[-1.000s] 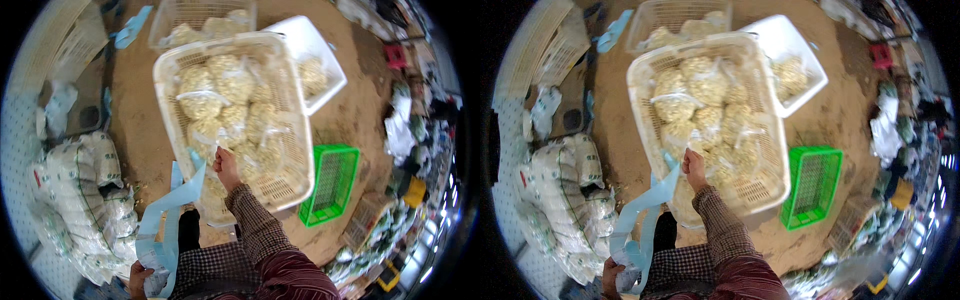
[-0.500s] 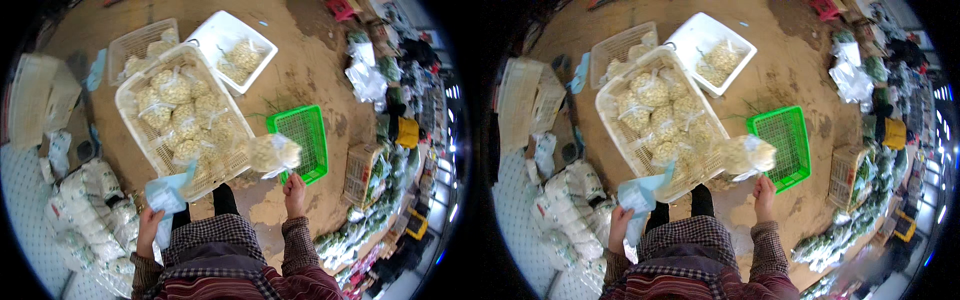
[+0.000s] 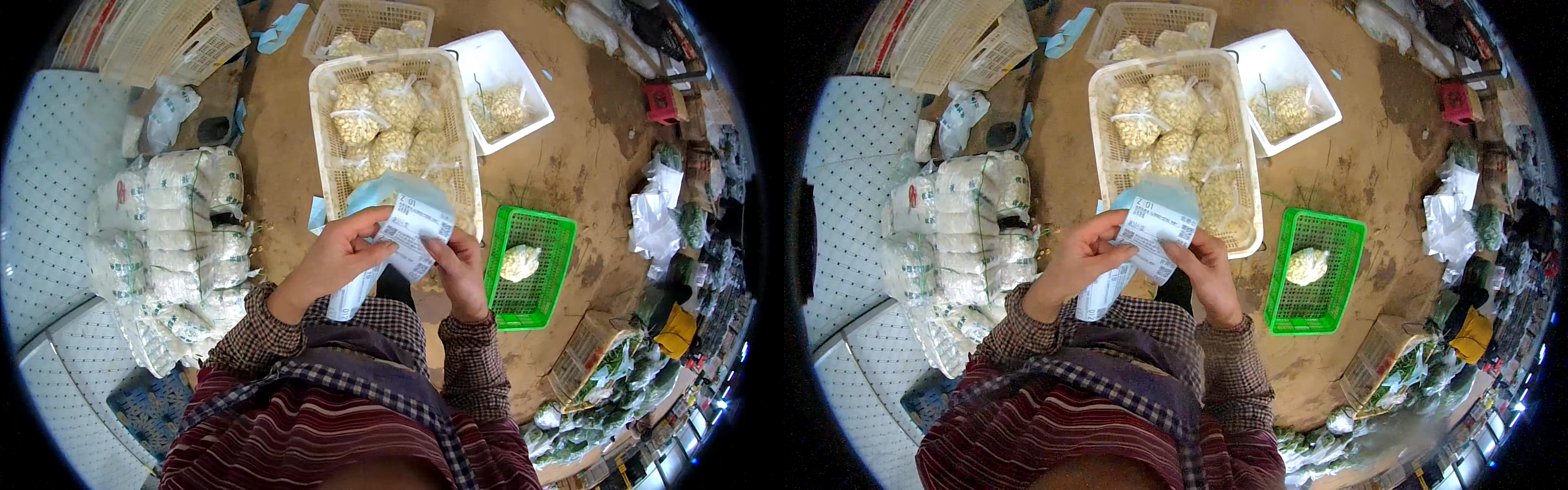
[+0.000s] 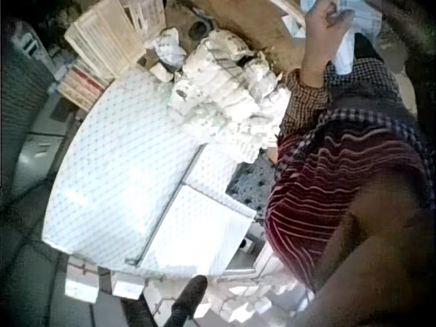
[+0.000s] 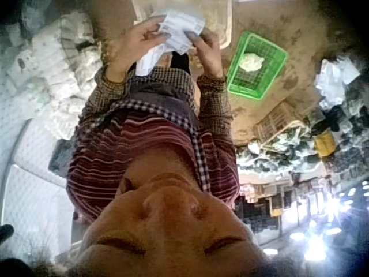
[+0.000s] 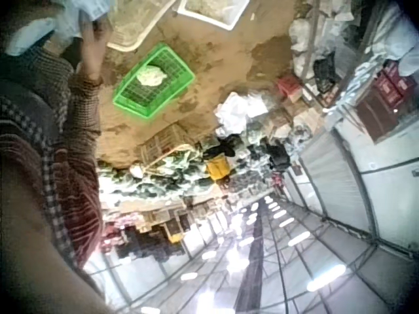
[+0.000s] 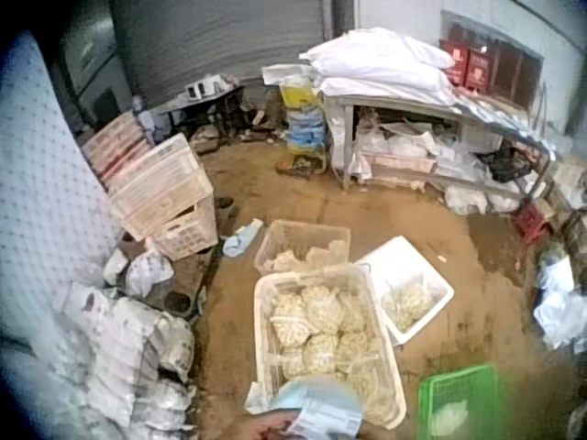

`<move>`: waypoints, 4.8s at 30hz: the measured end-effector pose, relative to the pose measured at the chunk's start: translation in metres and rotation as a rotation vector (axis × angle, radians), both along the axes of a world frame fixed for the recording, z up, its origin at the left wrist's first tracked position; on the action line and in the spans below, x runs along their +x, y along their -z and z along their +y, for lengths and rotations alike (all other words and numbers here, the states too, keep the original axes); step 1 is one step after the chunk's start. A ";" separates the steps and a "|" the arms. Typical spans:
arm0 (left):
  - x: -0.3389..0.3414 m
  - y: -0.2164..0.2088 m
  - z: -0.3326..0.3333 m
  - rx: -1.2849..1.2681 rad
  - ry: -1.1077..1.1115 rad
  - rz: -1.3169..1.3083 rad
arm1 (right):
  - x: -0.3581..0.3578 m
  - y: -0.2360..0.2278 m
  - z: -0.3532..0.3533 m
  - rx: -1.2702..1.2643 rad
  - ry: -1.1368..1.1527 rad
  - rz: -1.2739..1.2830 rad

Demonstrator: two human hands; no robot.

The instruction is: The person labels pre-packaged food items by tearing off printed labels from a roll and affixing them to plastic bags and larger sacks. The person handles multiple small bags from a basket and then moves to larger sacks on the floor, applying labels to each.

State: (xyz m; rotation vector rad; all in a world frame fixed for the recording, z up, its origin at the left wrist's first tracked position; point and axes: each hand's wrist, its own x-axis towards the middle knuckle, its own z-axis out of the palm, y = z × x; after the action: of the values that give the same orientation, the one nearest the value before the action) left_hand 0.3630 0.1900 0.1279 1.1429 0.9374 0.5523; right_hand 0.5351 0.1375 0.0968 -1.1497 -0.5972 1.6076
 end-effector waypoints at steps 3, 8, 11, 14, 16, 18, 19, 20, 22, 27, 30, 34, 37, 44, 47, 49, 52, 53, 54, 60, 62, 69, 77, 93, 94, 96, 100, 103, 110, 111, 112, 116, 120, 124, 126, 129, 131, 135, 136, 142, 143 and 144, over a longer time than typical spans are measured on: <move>-0.017 -0.018 0.001 -0.046 0.074 -0.091 | -0.024 -0.034 0.013 0.007 0.271 0.240; -0.061 -0.046 -0.007 -0.180 0.167 -0.202 | -0.057 -0.061 0.023 0.035 0.295 0.251; -0.084 -0.050 -0.010 -0.113 0.177 -0.248 | -0.075 -0.069 0.026 0.032 0.285 0.228; -0.102 -0.056 -0.010 -0.085 0.174 -0.281 | -0.092 -0.076 0.030 0.065 0.282 0.224; -0.111 -0.058 -0.009 -0.069 0.181 -0.278 | -0.099 -0.080 0.034 0.071 0.272 0.219; -0.117 -0.060 -0.008 -0.064 0.180 -0.274 | -0.103 -0.081 0.037 0.082 0.268 0.219; -0.121 -0.061 -0.007 -0.064 0.178 -0.279 | -0.108 -0.081 0.039 0.089 0.289 0.195; -0.125 -0.062 -0.006 -0.064 0.176 -0.284 | -0.113 -0.082 0.039 0.088 0.285 0.167; -0.127 -0.067 -0.001 -0.156 0.135 -0.355 | -0.122 -0.085 0.040 0.091 0.266 0.117; -0.124 -0.057 0.004 -0.113 -0.086 -0.367 | -0.139 -0.094 0.033 0.119 0.130 -0.412; -0.132 -0.055 0.001 -0.092 -0.149 -0.386 | -0.144 -0.115 0.035 0.467 0.196 -1.194; -0.142 -0.050 -0.006 0.251 -0.081 -0.079 | -0.159 -0.116 0.039 0.831 -0.248 -1.227; -0.147 -0.058 -0.005 0.284 0.058 0.073 | -0.152 -0.108 0.039 0.651 -0.309 -1.057; -0.176 -0.023 0.004 0.191 -0.009 -0.025 | -0.128 -0.087 0.070 0.268 0.273 -0.444; -0.187 0.000 0.020 0.082 -0.118 -0.035 | -0.159 -0.133 0.071 0.523 0.331 -0.887; -0.187 0.001 0.035 0.084 -0.112 -0.057 | -0.198 -0.145 0.061 0.816 0.238 -1.042; -0.182 0.003 0.045 0.072 -0.192 -0.082 | -0.249 -0.176 0.054 1.405 -0.426 -1.281; -0.178 0.002 0.050 0.152 -0.218 -0.064 | -0.263 -0.168 0.051 1.521 -0.261 -1.154; -0.173 0.004 0.053 0.229 -0.249 -0.042 | -0.272 -0.165 0.048 1.571 -0.206 -1.069; -0.179 0.039 0.048 0.162 -0.335 -0.099 | -0.295 -0.161 0.039 1.650 -0.311 -1.098; -0.194 0.030 0.042 0.129 -0.340 -0.095 | -0.304 -0.160 0.037 1.713 -0.429 -1.097; -0.229 0.006 0.043 0.293 -0.442 -0.031 | -0.306 -0.119 0.023 1.736 -1.158 -0.857; -0.143 -0.037 0.053 0.031 -0.060 -0.248 | -0.151 -0.096 0.025 0.412 0.140 -0.909; -0.044 -0.031 0.019 -0.002 0.781 -0.047 | -0.147 -0.033 -0.074 0.286 0.789 -0.283; -0.044 -0.031 0.023 0.023 0.770 -0.038 | -0.143 -0.031 -0.063 0.318 0.712 -0.277; -0.068 -0.037 0.039 0.067 0.666 0.005 | -0.138 -0.024 -0.043 0.251 0.521 -0.300; -0.121 -0.038 0.058 0.206 0.376 0.273 | -0.123 -0.017 -0.023 0.358 0.430 -0.214; -0.233 -0.036 0.063 0.415 0.074 0.444 | -0.119 -0.056 0.012 0.202 0.280 0.154; -0.424 -0.005 -0.091 0.163 -0.508 1.062 | -0.193 -0.094 0.045 0.292 -0.018 0.447; -0.433 0.003 -0.113 0.138 -0.530 1.089 | -0.201 -0.098 0.045 0.282 -0.062 0.473; -0.439 0.013 -0.130 0.144 -0.541 1.069 | -0.210 -0.102 0.045 0.273 -0.102 0.507; -0.362 -0.009 -0.104 0.225 -0.568 0.523 | -0.218 -0.107 0.046 0.234 -0.140 0.551; -0.262 -0.072 -0.054 0.502 -0.154 0.138 | -0.218 -0.113 0.045 0.135 -0.109 0.557; -0.208 -0.082 -0.040 0.221 -0.045 -0.022 | -0.209 -0.115 0.043 0.087 -0.039 0.538; -0.198 -0.079 -0.035 0.120 -0.015 -0.079 | -0.201 -0.113 0.042 0.084 -0.014 0.528; -0.186 -0.070 -0.027 0.113 0.019 -0.124 | -0.189 -0.105 0.044 0.082 0.060 0.501; -0.178 -0.067 -0.020 0.181 0.048 -0.066 | -0.184 -0.100 0.044 0.076 0.106 0.468; -0.154 -0.051 -0.006 0.100 0.013 -0.073 | -0.168 -0.085 0.048 0.003 0.115 0.380; -0.146 -0.045 -0.002 0.067 0.011 -0.072 | -0.159 -0.078 0.048 -0.033 0.116 0.349; -0.113 0.035 0.006 -0.028 0.125 0.162 | -0.115 0.004 0.039 0.668 -0.055 -1.061; -0.106 0.057 0.002 -0.101 0.174 0.171 | -0.111 0.027 0.034 0.612 -0.142 -0.998; -0.096 0.079 0.000 -0.136 0.256 0.222 | -0.104 0.051 0.028 0.557 -0.227 -0.929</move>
State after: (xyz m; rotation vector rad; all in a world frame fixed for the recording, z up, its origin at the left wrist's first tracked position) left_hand 0.2675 0.1896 0.0492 1.1945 0.9836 0.1536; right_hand 0.4314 0.1659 0.0459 -1.3761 -1.6993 0.8868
